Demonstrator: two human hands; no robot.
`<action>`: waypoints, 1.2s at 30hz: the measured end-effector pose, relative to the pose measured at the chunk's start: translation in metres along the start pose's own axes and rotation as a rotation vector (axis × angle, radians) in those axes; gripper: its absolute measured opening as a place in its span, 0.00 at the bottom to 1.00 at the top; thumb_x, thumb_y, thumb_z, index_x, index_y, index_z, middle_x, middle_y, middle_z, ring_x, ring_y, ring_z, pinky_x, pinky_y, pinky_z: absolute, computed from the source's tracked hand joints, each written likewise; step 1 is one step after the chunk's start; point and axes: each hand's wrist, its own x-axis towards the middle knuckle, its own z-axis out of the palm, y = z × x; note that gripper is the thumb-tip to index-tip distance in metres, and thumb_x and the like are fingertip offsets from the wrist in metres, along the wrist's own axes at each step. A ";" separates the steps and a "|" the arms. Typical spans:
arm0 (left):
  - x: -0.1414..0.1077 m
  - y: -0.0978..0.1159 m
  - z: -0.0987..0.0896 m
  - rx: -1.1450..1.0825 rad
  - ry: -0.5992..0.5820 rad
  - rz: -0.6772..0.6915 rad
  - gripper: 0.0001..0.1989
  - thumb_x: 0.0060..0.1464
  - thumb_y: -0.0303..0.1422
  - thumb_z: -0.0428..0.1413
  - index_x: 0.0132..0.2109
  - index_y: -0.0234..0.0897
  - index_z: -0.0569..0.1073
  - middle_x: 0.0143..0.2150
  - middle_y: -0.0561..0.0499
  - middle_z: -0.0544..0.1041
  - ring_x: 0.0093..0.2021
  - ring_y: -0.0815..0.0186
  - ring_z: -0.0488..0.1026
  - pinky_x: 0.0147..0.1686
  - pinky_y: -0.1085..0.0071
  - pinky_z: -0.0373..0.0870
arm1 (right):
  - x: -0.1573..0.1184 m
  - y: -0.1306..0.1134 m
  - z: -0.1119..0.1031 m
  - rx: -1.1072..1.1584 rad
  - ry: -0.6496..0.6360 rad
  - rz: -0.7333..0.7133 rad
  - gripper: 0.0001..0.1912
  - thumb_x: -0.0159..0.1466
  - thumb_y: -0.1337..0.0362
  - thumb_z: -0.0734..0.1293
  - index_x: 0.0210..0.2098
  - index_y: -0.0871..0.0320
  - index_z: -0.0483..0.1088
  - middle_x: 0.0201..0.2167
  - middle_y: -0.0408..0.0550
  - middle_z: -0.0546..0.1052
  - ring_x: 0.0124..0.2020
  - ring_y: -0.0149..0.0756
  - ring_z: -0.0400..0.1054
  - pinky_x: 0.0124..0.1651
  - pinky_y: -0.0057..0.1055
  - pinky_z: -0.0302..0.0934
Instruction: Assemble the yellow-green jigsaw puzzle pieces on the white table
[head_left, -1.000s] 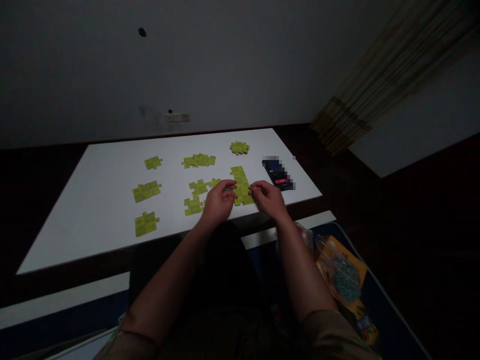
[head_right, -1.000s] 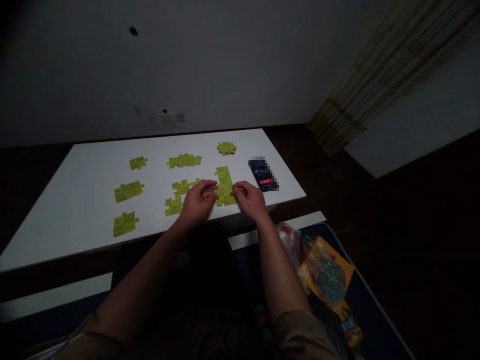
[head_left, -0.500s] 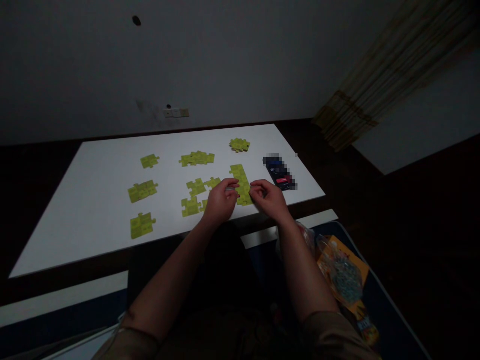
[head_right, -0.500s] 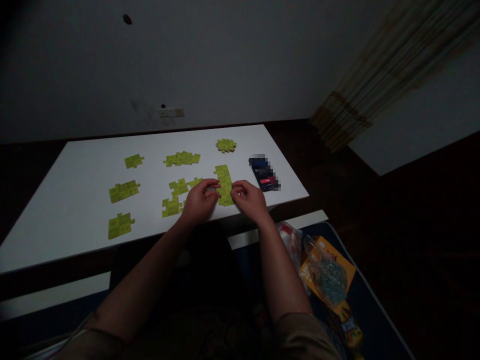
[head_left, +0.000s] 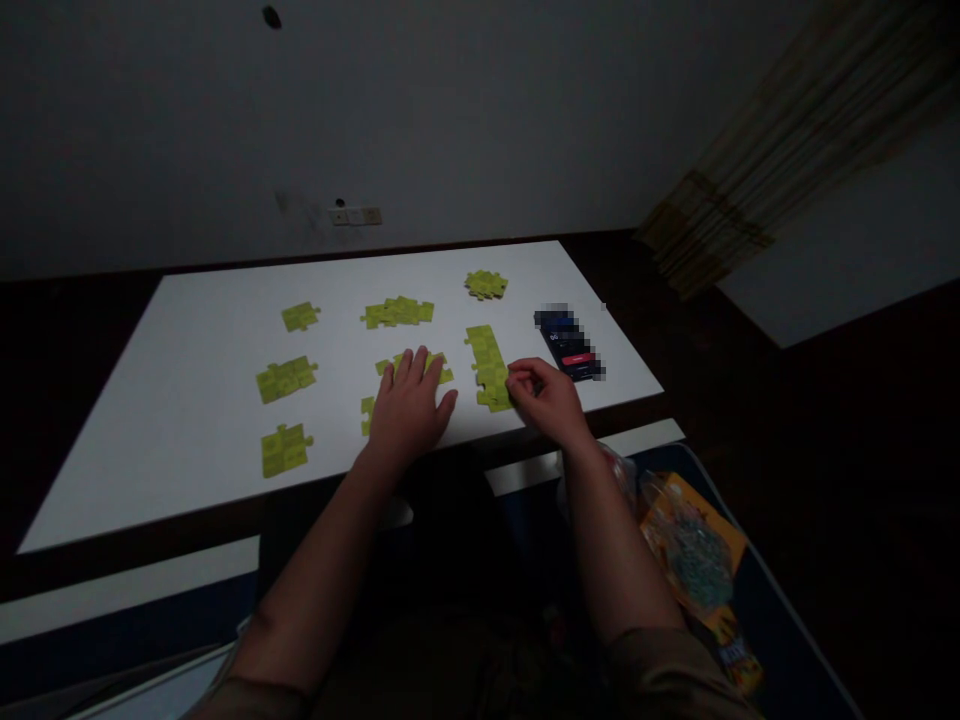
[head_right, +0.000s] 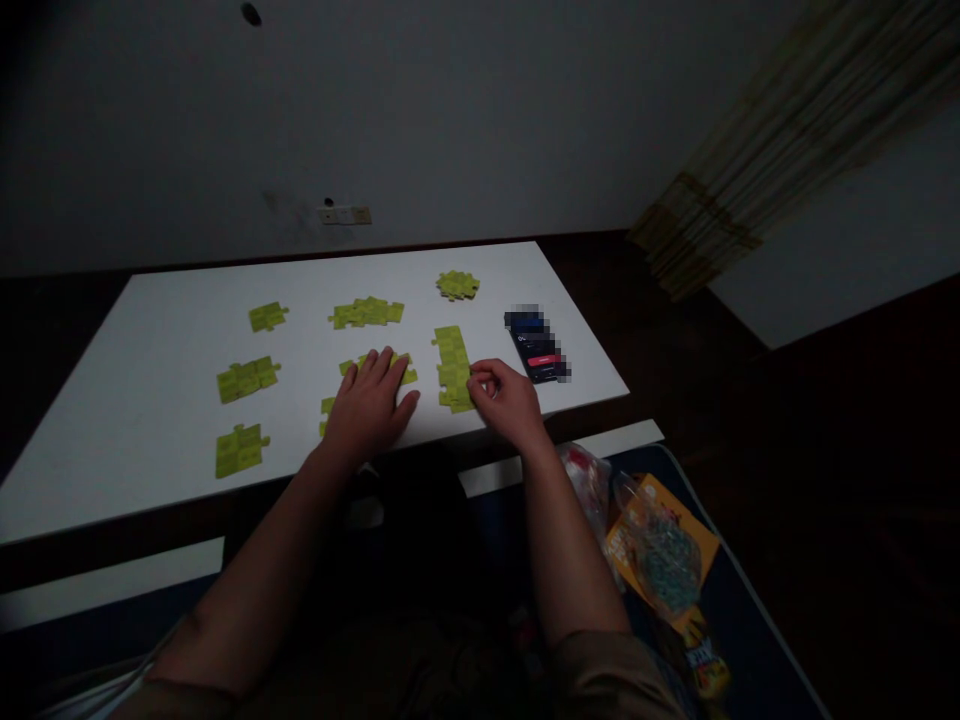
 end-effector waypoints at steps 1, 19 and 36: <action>-0.001 -0.002 -0.001 0.019 -0.034 -0.003 0.34 0.82 0.43 0.54 0.85 0.33 0.67 0.91 0.32 0.61 0.91 0.35 0.57 0.88 0.32 0.55 | 0.000 0.000 0.000 -0.002 0.001 -0.001 0.16 0.71 0.50 0.73 0.51 0.52 0.85 0.36 0.46 0.87 0.36 0.44 0.77 0.42 0.39 0.68; -0.015 -0.035 -0.012 0.011 -0.003 -0.050 0.33 0.81 0.44 0.51 0.84 0.36 0.69 0.89 0.34 0.66 0.90 0.39 0.61 0.88 0.34 0.57 | 0.000 0.005 -0.001 0.019 0.000 0.012 0.17 0.69 0.49 0.75 0.51 0.51 0.85 0.37 0.47 0.89 0.35 0.45 0.79 0.42 0.41 0.70; -0.022 0.004 -0.011 -0.021 0.211 0.023 0.21 0.76 0.33 0.58 0.71 0.38 0.81 0.81 0.35 0.78 0.85 0.39 0.69 0.87 0.31 0.58 | 0.005 0.024 -0.003 0.291 0.477 0.076 0.27 0.73 0.48 0.69 0.66 0.51 0.78 0.49 0.51 0.82 0.36 0.40 0.72 0.37 0.36 0.68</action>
